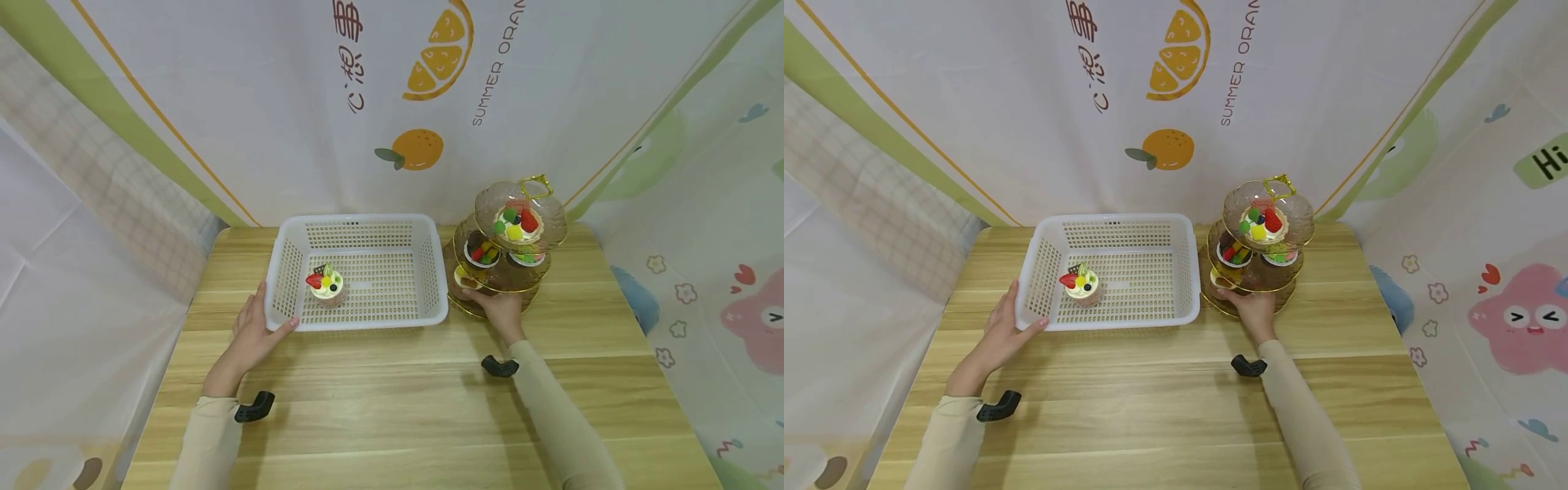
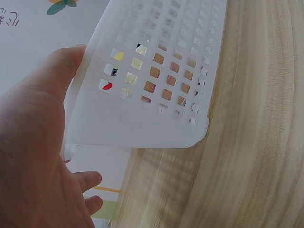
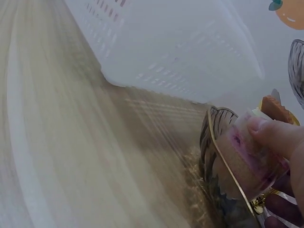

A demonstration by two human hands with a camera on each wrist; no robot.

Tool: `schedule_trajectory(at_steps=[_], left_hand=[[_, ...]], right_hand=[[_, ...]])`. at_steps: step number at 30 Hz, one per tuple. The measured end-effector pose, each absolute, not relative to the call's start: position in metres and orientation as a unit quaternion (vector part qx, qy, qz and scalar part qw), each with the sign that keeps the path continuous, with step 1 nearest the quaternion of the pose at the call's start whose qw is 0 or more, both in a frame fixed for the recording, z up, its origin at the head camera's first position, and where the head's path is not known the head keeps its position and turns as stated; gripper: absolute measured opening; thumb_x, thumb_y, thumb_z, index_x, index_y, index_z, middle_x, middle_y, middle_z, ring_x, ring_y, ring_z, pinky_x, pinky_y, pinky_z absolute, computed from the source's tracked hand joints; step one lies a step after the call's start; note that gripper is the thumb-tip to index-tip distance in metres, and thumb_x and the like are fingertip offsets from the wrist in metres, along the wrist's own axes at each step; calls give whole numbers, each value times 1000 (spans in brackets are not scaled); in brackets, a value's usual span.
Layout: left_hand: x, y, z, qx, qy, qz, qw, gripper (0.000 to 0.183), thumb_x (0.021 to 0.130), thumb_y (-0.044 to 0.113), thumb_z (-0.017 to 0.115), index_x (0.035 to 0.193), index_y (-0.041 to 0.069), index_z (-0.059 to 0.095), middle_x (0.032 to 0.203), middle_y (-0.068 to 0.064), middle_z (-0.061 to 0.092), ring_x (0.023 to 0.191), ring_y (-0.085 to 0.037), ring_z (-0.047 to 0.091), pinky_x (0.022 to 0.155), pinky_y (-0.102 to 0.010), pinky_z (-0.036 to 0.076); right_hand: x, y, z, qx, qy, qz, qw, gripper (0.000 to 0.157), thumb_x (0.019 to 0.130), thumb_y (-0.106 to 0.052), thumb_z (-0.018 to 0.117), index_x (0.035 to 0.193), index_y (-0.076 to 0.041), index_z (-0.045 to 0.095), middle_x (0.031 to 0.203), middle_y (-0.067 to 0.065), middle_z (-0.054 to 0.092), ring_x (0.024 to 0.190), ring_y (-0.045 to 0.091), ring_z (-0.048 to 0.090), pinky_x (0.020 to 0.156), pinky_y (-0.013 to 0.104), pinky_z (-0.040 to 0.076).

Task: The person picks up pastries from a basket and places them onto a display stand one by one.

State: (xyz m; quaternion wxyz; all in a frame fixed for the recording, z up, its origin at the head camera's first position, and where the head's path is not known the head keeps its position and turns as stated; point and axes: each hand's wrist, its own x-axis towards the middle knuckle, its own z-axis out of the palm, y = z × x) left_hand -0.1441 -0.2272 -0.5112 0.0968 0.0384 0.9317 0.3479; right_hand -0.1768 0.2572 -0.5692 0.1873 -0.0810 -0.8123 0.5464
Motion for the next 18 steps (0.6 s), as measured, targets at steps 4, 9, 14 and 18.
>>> schedule_trajectory(at_steps=[4,9,14,18], left_hand=[[-144,-227,-511,38,931,350,97,109,93,52,61,158,11,-17,160,-35,14,149,-54,-3,110,-77,-1],[-144,-227,-511,38,931,349,97,109,93,52,60,157,13,-18,160,-35,14,149,-54,-4,110,-77,-1],[-144,-227,-511,39,932,347,97,109,93,52,60,157,13,-19,160,-35,13,149,-55,-3,110,-77,-1],[-143,-227,-511,39,932,347,96,109,93,52,60,157,13,-19,160,-35,14,149,-54,-3,111,-77,0]], right_hand=[[-176,256,-569,-78,-829,519,194,64,66,-15,93,120,1,61,115,16,69,106,13,59,89,12,43],[-177,256,-570,-68,-832,511,206,63,66,-13,92,118,2,62,113,17,70,100,-2,57,86,11,43],[-176,255,-570,-78,-835,501,214,53,66,-14,93,108,5,66,100,19,73,91,2,61,78,9,43],[-174,253,-569,-86,-843,483,221,48,66,-16,93,101,5,67,95,21,73,91,20,64,75,13,43]])
